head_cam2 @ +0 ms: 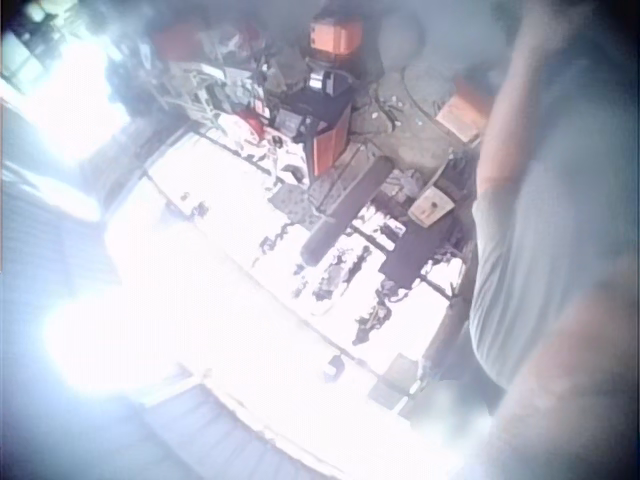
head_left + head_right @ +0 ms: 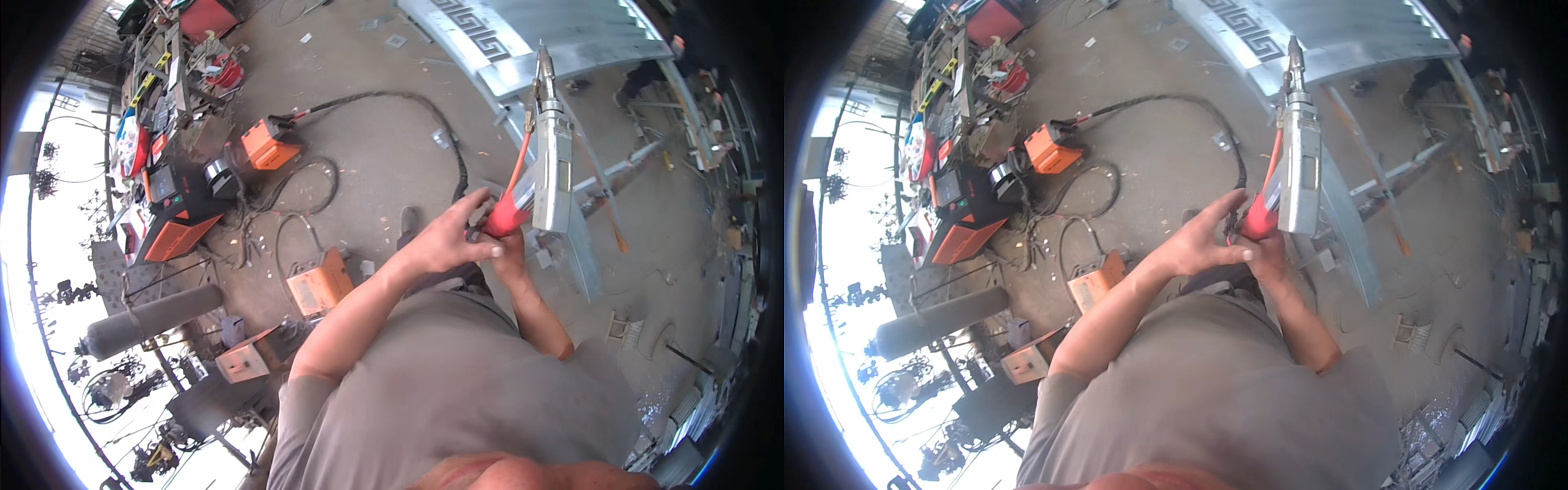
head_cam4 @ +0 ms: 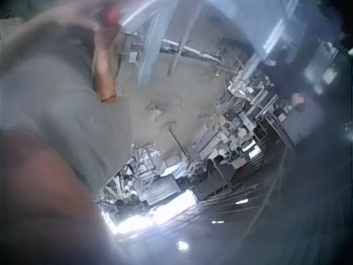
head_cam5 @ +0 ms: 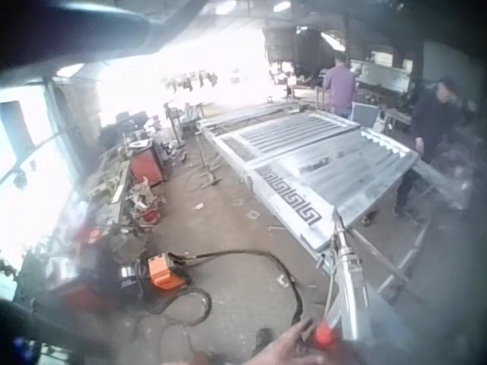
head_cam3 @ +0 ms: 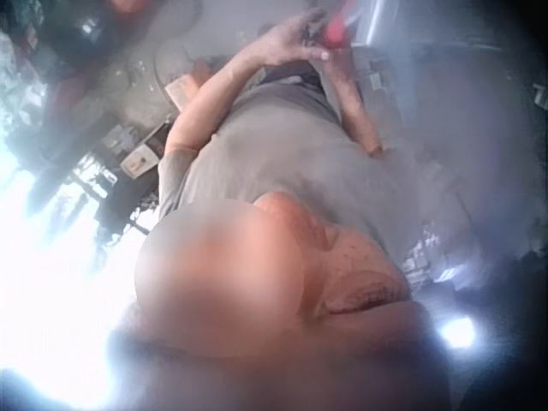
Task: The person positions a large metal panel with a Greek key pattern onto a metal frame, then uses a welding torch to secure the panel to the frame. The person adjusts the panel's position multiple times before welding.
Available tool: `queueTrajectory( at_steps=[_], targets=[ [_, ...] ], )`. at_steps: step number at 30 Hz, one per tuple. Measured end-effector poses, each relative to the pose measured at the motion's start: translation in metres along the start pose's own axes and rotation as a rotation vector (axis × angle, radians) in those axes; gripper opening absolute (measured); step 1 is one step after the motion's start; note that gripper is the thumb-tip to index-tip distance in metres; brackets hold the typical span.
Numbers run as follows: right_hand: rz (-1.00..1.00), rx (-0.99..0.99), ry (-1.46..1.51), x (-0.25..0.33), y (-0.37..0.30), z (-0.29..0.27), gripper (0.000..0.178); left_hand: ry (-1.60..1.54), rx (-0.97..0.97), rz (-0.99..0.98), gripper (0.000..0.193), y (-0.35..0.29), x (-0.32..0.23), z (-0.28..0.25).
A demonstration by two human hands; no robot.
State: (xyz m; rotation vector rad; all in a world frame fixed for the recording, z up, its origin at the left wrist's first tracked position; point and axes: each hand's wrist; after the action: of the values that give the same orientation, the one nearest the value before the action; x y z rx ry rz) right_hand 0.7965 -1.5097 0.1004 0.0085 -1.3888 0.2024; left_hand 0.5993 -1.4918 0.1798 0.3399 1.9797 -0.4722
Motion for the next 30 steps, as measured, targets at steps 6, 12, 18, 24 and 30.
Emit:
queueTrajectory(
  at_steps=[6,12,18,24,30],
  targets=[
    [0.151,0.12,-0.073,-0.005,0.092,0.062,0.041,-0.354,0.125,-0.209,0.082,0.081,0.028,-0.101],
    [0.067,0.09,-0.295,0.054,0.163,0.063,0.058,-0.577,0.094,-0.268,0.062,0.136,0.042,-0.165],
    [-0.083,-0.211,-0.137,0.084,0.225,0.095,0.059,-0.498,0.258,-0.224,0.075,0.194,0.067,-0.217],
    [-0.047,-0.698,-0.305,0.082,0.328,0.175,0.048,-0.358,0.291,0.076,0.069,0.238,0.106,-0.293],
    [-0.11,-0.592,-0.217,0.118,0.461,0.292,0.059,-0.388,0.336,0.19,0.074,0.288,0.161,-0.42]
  ],
)
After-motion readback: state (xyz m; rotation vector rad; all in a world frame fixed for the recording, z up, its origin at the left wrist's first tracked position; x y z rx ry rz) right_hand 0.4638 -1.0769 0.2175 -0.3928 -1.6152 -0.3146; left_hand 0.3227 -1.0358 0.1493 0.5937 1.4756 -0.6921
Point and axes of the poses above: each hand's wrist, its own y-axis towards the middle knuckle, its own z-axis out of the palm, x = y × z, and after that the axes turned 15 degrees about y, right-handed
